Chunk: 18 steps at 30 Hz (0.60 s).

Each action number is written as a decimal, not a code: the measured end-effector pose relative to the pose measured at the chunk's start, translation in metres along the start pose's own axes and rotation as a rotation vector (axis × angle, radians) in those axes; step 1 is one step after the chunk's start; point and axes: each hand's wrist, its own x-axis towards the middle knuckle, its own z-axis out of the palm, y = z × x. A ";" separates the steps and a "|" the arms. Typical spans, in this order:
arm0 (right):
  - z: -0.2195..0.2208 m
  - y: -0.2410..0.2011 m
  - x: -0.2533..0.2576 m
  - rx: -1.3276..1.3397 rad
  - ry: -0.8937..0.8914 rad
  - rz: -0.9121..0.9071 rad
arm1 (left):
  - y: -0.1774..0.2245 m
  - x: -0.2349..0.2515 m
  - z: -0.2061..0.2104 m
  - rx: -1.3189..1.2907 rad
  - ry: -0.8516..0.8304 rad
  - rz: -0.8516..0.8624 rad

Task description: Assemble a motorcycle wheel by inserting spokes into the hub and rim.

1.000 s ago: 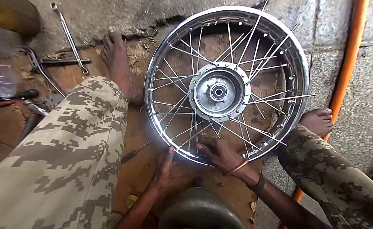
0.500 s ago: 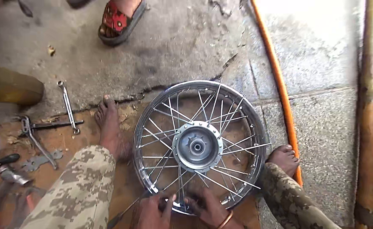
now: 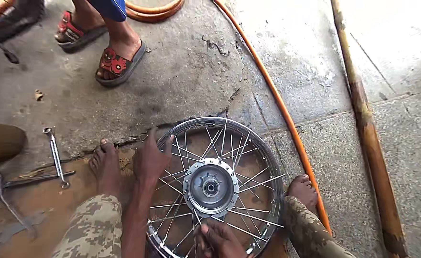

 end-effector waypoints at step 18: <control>0.000 0.029 -0.009 -0.336 0.231 -0.014 | -0.007 -0.026 -0.022 0.017 -0.189 -0.203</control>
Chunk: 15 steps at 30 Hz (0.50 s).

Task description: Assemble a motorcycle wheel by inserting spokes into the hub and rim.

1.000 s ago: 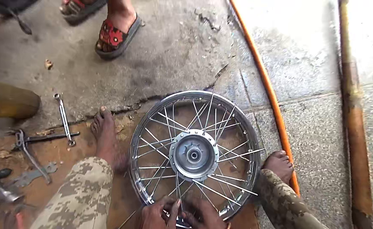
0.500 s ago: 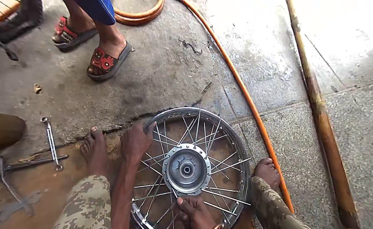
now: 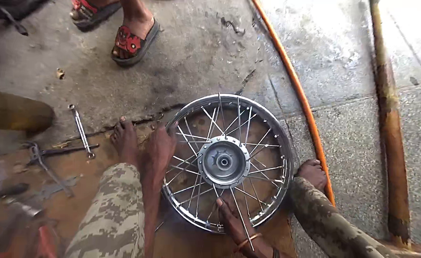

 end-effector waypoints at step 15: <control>-0.060 0.007 0.008 -0.810 -0.211 -0.410 | -0.033 -0.072 0.014 -0.109 0.335 0.356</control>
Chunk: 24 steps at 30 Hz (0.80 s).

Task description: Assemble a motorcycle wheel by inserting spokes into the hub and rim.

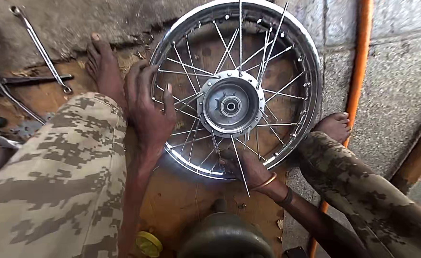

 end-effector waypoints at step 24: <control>0.019 0.008 0.001 0.335 0.090 -0.033 | -0.027 -0.111 -0.013 -0.460 -0.063 -0.514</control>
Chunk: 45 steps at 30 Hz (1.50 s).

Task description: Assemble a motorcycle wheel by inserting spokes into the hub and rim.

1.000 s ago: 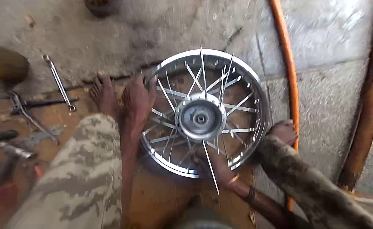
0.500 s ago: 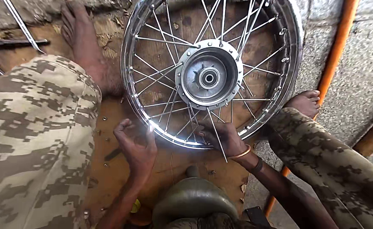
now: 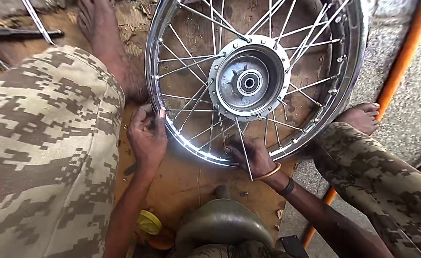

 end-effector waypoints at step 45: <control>0.012 -0.002 0.005 0.198 0.019 0.043 | -0.011 -0.135 0.038 -0.476 -0.424 -0.720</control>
